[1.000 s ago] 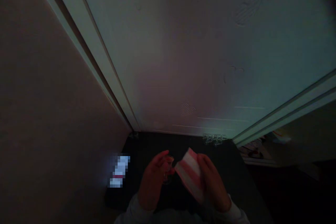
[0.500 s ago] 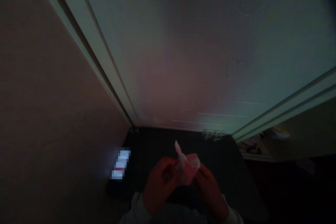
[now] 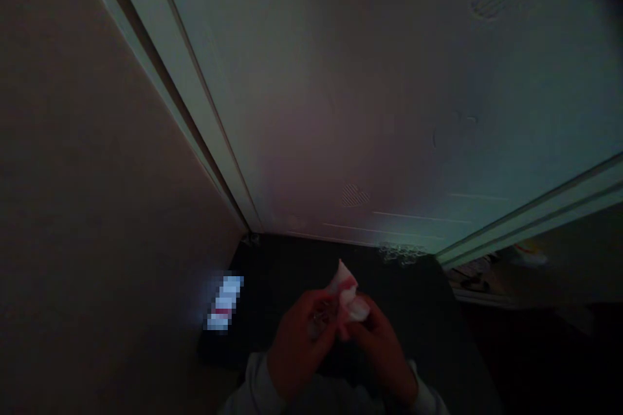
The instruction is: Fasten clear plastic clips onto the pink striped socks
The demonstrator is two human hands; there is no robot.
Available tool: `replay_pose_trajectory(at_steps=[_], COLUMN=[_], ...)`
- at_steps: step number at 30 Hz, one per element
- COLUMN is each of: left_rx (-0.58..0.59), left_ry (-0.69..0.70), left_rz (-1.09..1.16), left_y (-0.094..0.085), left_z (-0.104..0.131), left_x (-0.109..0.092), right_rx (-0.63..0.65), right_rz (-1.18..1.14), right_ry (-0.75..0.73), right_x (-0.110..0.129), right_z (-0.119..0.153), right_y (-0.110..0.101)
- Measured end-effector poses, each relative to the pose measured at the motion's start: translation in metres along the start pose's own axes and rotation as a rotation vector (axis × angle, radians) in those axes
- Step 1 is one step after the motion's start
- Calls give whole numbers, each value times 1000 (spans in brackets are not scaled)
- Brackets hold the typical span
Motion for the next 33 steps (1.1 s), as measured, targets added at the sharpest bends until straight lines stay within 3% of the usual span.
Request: replay_pose_trajectory(at_steps=[7, 14, 19, 26, 33], left_rx=[-7, -121, -72, -88, -58], left_ry=[50, 149, 112, 235, 205], left_rz=[243, 28, -57, -144, -119], left_y=[2, -11, -9, -2, 0], left_z=[-7, -11, -7, 10, 19], left_x=[7, 3, -2, -7, -10], right_rx=[-133, -186, -126, -29, -109], right_rz=[-164, -145, -124, -86, -148], right_ry=[32, 10, -8, -60, 13], right_x=[-9, -7, 1, 1, -13], right_z=[-13, -14, -8, 3, 15], right_y=[-21, -28, -20, -16, -23])
Point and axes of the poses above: each hand's wrist, its own z-axis away from the middle knuckle, its own y-axis out of the palm, x = y × z, the point moved 5 cm from there along -z, towards the middle knuckle, and after that the axes turned 8 degrees about -z, right-handed, at the moved point
